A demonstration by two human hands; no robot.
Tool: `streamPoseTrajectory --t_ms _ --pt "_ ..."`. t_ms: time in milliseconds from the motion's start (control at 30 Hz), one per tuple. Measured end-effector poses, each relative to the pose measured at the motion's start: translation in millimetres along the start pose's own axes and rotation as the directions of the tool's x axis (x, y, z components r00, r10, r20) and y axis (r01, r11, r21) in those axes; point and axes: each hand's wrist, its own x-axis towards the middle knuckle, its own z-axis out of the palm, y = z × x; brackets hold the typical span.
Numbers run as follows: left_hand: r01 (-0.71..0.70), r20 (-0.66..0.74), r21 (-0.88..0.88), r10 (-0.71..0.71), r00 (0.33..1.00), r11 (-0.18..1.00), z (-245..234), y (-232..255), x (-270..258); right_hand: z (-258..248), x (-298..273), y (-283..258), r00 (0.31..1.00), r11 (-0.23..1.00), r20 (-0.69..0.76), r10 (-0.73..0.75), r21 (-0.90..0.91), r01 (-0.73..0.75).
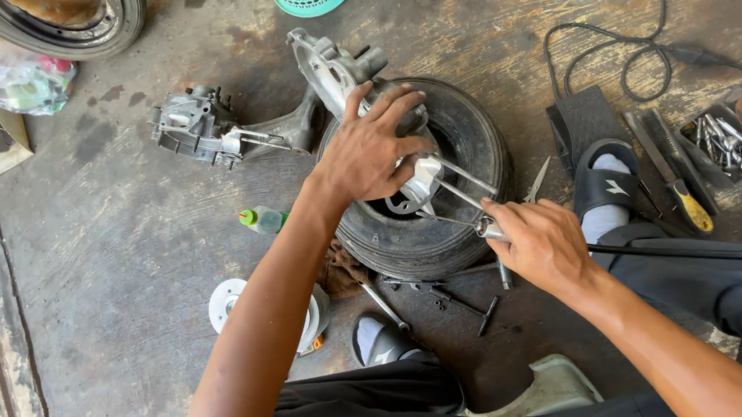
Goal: The person uses a pneumatic die grinder to smooth the edges of a metal engine casing. They rotate the casing to access different areas and then inspect the interior of the cylinder block.
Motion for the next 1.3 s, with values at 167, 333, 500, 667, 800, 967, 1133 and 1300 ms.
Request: streamPoseTrajectory --t_ms 167,333,500,667,800,967,1133,1300 --pt "-0.056 0.040 0.025 0.055 0.998 0.998 -1.6 -9.5 2.6 -18.3 11.1 -13.2 0.999 1.000 0.035 0.009 0.011 -0.009" --pt "-0.151 0.234 0.054 0.135 0.963 0.987 -24.4 -20.8 10.1 -24.6 16.6 -14.9 0.998 0.999 0.046 0.036 0.016 -0.037" --pt "-0.338 0.108 0.274 0.320 0.941 0.900 8.9 -46.6 17.1 -26.6 16.1 -7.0 0.996 0.996 0.000 0.088 0.006 -0.088" --pt "-0.396 0.203 0.298 0.348 0.915 0.868 23.6 -51.1 30.8 -35.7 21.5 -10.8 0.996 0.994 0.003 0.090 0.059 -0.090" --pt "-0.428 0.010 0.313 0.448 0.894 0.848 23.8 -53.1 22.0 -31.3 19.0 -8.8 0.995 0.987 0.029 0.092 0.127 -0.095" --pt "-0.380 -0.016 0.351 0.411 0.912 0.856 7.3 -45.3 -2.7 -31.6 20.8 6.2 0.993 0.984 0.009 0.114 0.138 -0.114" --pt "-0.245 0.048 0.388 0.246 0.968 0.889 -16.8 -13.6 -36.0 -29.7 31.7 17.8 0.999 0.994 0.002 0.053 0.100 -0.053" --pt "-0.099 -0.011 0.405 0.113 0.994 0.909 -15.9 17.4 -57.8 -32.5 33.5 28.5 0.998 0.999 -0.048 -0.036 -0.041 0.034"
